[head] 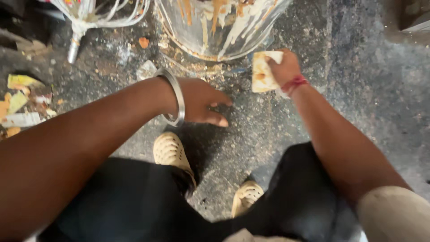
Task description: The person pours water from a plastic bottle into a metal bucket, then uses a sponge to scrub the exterior and interior surfaces of the bucket. The person repeatedly dips the sponge into the water and scrubs the bucket's rim and sides.
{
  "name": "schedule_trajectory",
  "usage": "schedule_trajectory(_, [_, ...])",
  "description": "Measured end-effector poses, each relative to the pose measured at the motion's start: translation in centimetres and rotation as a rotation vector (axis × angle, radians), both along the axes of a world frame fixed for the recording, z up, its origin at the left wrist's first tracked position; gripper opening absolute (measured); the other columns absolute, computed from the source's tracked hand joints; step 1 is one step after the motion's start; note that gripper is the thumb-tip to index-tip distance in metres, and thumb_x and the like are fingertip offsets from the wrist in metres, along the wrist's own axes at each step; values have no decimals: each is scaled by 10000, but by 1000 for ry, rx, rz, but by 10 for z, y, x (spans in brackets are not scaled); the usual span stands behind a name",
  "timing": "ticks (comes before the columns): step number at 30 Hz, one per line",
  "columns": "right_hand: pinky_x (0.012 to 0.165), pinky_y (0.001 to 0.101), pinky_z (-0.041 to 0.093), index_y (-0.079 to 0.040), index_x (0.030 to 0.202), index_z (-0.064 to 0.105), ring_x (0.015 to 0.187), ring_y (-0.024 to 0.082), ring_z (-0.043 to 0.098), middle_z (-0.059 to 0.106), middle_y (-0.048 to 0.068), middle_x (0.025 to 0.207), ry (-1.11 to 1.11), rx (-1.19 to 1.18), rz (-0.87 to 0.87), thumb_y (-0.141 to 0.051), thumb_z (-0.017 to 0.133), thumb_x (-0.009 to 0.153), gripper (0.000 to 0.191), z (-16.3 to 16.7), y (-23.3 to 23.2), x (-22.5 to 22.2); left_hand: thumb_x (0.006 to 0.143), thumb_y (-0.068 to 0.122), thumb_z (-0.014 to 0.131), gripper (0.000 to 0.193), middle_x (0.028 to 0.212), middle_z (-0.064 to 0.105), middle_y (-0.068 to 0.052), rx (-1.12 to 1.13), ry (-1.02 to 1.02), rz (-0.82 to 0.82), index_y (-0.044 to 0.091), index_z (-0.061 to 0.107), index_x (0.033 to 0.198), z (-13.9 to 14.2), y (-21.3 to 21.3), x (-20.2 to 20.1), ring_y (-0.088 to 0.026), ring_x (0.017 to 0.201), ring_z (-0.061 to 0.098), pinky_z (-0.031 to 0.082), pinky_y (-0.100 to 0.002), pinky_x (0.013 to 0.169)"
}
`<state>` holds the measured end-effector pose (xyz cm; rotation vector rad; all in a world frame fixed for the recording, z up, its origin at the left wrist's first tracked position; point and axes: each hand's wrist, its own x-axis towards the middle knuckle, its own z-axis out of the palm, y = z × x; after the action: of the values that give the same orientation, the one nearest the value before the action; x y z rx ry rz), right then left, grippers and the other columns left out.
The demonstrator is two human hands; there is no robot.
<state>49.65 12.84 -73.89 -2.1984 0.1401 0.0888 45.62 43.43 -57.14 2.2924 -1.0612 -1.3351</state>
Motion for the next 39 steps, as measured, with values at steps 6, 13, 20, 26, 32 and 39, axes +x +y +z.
schedule_trajectory(6, [761, 329, 603, 25, 1160, 689, 898, 200, 754, 778, 153, 1036, 153, 177, -3, -154, 717, 931, 292, 4, 37, 4, 1025, 555, 494, 649, 1372, 623, -193, 401, -193, -8, 86, 491, 1473, -99, 47, 12, -347, 1264, 616, 475, -493, 1077])
schedule_trajectory(13, [853, 388, 573, -4, 1149, 735, 962, 268, 752, 780, 183, 1053, 24, 8, 27, -201, 773, 902, 318, -25, 92, -1, 993, 568, 548, 660, 1445, 609, -127, 597, -54, -29, 133, 513, 1488, -174, 152, -4, -314, 1352, 581, 466, -440, 1134])
schedule_trajectory(20, [828, 410, 590, -13, 1139, 727, 982, 343, 761, 773, 197, 1054, 172, -20, 7, -219, 717, 895, 319, -39, 87, 3, 994, 531, 552, 614, 1339, 671, -144, 546, -8, 62, 136, 524, 1463, -196, 173, -17, -325, 1267, 632, 488, -452, 1086])
schedule_trajectory(26, [879, 437, 561, -4, 1160, 687, 1018, 359, 732, 750, 212, 1086, 36, 35, -73, -261, 769, 874, 393, -65, 115, -15, 998, 503, 551, 578, 1239, 724, -158, 398, -53, 183, 129, 530, 1438, -186, 136, -8, -334, 1186, 679, 507, -464, 1039])
schedule_trajectory(32, [832, 458, 579, 28, 1078, 701, 969, 380, 742, 741, 256, 1037, 80, -263, -178, -299, 779, 921, 371, -40, 47, -6, 986, 479, 585, 548, 1219, 720, -149, 413, 35, 144, 134, 552, 1410, -177, 126, -11, -324, 1167, 681, 510, -460, 1017])
schedule_trajectory(39, [796, 434, 586, -11, 1139, 700, 966, 331, 761, 762, 205, 1063, 135, 117, -138, -238, 759, 829, 388, -71, 125, -11, 968, 479, 619, 486, 1147, 802, -154, 436, 11, 130, 85, 740, 1225, -200, 136, 5, -309, 1117, 748, 558, -435, 985])
